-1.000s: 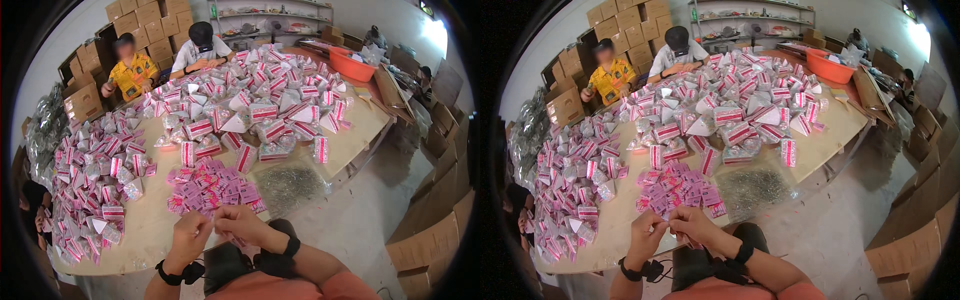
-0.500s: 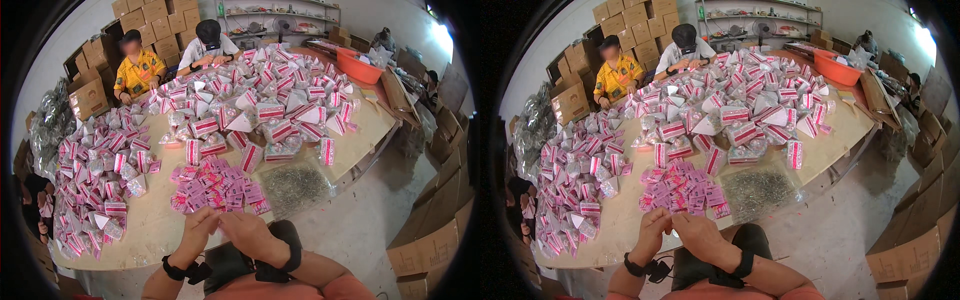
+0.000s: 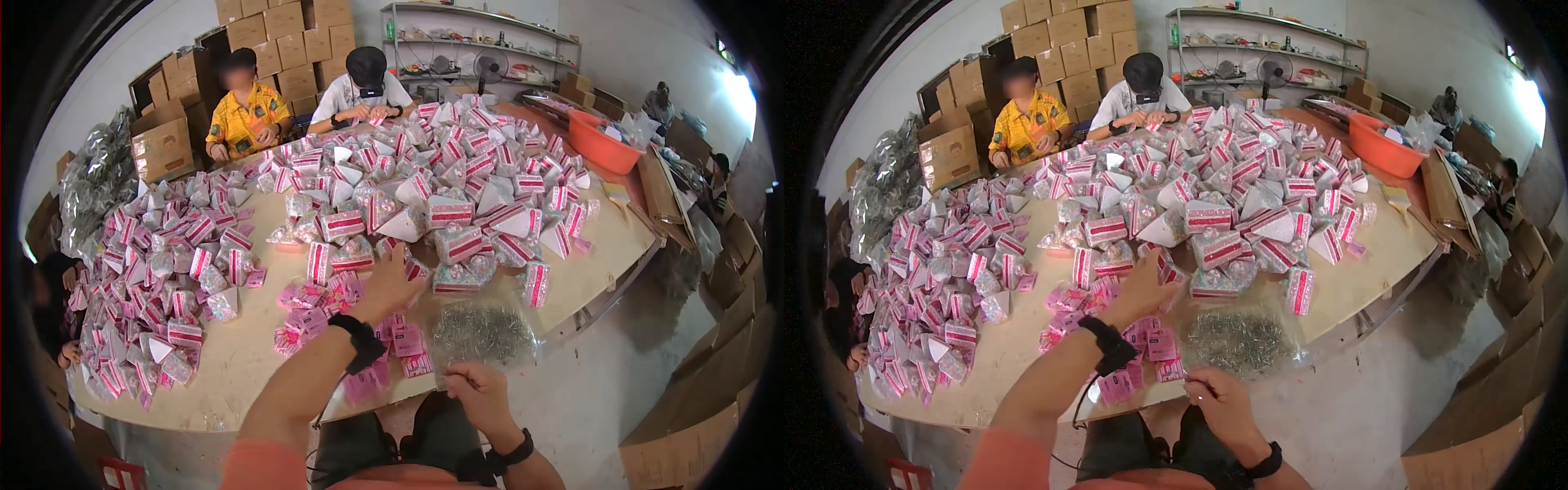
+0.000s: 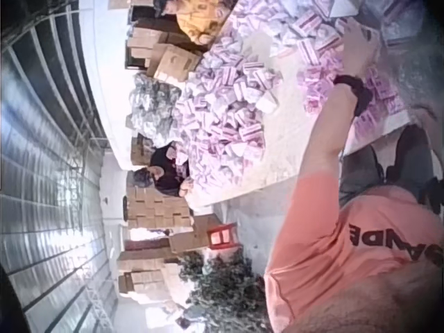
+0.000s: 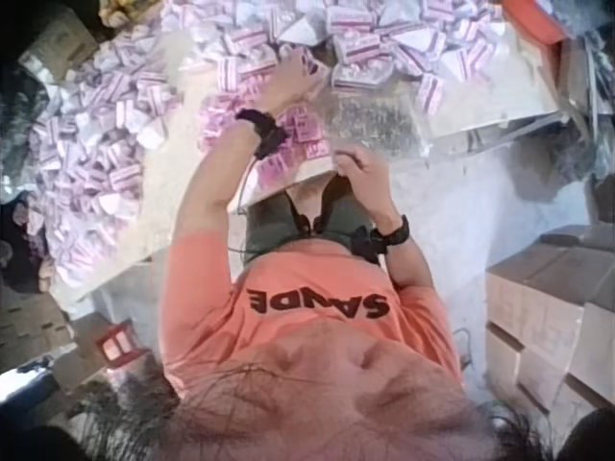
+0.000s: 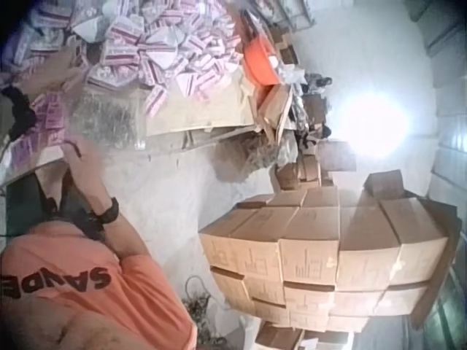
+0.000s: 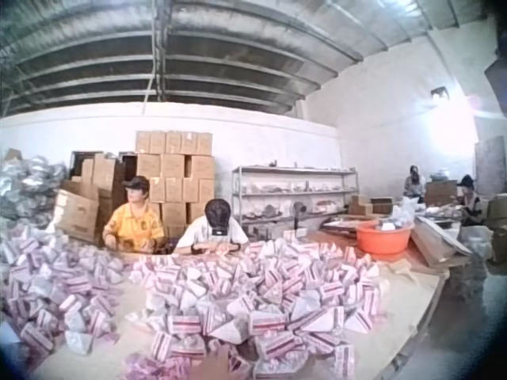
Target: The person packs small, colorful items into clear plastic bags and seals them with pink labels. They work at a table with other people, handling items one at a time and placing the finished packages into a pile.
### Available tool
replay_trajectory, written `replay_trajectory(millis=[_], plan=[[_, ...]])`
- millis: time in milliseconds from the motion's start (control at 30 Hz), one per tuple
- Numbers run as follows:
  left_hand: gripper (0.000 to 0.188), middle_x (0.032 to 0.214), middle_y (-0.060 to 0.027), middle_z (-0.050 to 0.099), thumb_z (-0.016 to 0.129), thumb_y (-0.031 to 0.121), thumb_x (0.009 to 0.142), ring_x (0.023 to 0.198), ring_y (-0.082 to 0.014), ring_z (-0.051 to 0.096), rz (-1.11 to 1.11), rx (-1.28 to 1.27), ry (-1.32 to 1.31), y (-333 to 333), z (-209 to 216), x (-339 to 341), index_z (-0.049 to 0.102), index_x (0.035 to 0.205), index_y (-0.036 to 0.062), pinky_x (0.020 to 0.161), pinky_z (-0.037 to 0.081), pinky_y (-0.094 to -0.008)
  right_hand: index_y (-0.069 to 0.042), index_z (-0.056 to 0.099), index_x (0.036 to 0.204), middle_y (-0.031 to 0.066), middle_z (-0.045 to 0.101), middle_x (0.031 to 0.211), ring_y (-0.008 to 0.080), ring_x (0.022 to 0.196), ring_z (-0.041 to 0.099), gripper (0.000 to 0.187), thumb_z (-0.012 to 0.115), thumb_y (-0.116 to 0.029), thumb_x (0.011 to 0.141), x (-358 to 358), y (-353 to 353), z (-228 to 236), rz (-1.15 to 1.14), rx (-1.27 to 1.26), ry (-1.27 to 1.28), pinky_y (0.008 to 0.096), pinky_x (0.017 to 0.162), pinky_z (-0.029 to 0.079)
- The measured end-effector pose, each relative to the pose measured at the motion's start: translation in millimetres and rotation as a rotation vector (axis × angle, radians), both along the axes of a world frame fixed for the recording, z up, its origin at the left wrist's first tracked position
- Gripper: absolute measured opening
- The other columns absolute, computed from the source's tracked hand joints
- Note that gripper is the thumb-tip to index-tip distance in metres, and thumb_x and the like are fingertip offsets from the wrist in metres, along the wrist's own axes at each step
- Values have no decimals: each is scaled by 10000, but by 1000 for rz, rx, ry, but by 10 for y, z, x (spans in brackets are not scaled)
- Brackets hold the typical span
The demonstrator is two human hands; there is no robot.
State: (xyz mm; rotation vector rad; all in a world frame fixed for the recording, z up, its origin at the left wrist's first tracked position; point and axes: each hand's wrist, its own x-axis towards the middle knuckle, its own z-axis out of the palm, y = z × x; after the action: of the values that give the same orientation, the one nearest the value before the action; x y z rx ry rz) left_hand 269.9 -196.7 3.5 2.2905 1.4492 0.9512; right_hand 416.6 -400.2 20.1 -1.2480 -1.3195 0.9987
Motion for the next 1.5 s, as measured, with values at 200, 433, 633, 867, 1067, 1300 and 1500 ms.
replay_trajectory(millis=[200, 433, 633, 867, 1067, 1300, 1500], plan=[[644, 1052, -238, 501, 610, 386, 678, 984, -363, 508, 86, -167, 124, 120, -54, 124, 431, 1124, -43, 819, 421, -418, 17, 605, 855, 24, 574, 666, 66, 586, 529, 93, 575, -40, 788, 180, 0, -174, -40, -81, 106, 204, 535, 422], [511, 1048, -132, 541, 544, 278, 756, 874, -273, 574, 6, -254, -360, 15, 199, -307, 430, 1191, 36, 739, 470, -353, 22, 592, 861, 21, 555, 628, 63, 544, 505, 94, 548, -18, 788, 190, 68, -249, -34, -109, 222, 188, 493, 397], [472, 1196, -157, 495, 362, 348, 875, 1105, -332, 471, -287, -652, -1808, -760, 225, -787, 408, 1236, 46, 974, 318, -497, 25, 593, 883, 27, 553, 647, 53, 547, 491, 111, 542, -34, 804, 42, 76, -132, 99, -152, 331, 177, 483, 381], [630, 1044, -161, 553, 250, 572, 866, 968, -337, 521, -212, -847, -2148, -1300, 205, -751, 510, 1090, 43, 870, 392, -502, 9, 560, 934, 12, 502, 629, 56, 496, 423, 134, 519, -82, 846, -405, 166, 30, 426, -388, 666, 181, 449, 331], [391, 969, -135, 572, 358, 380, 871, 961, -316, 522, -242, -807, -2138, -1473, 153, -611, 540, 999, 58, 854, 406, -474, -10, 537, 920, 38, 455, 573, 105, 471, 380, 183, 566, -172, 839, -720, 251, 5, 607, -380, 963, 228, 436, 294], [481, 1182, -140, 501, 437, 387, 853, 1062, -318, 480, -437, -894, -2112, -1642, 53, -716, 437, 1192, 46, 928, 372, -449, -7, 557, 924, 34, 523, 621, 68, 503, 437, 205, 598, -182, 825, -660, 318, -57, 566, -238, 890, 179, 424, 297], [815, 1309, -122, 383, 574, 391, 750, 1170, -272, 415, -786, -1146, -1755, -1739, 114, -939, 182, 1374, 44, 974, 325, -414, 1, 579, 901, 15, 536, 632, 64, 493, 453, 154, 595, -128, 818, -644, 306, 82, 460, -167, 671, 178, 426, 326]])
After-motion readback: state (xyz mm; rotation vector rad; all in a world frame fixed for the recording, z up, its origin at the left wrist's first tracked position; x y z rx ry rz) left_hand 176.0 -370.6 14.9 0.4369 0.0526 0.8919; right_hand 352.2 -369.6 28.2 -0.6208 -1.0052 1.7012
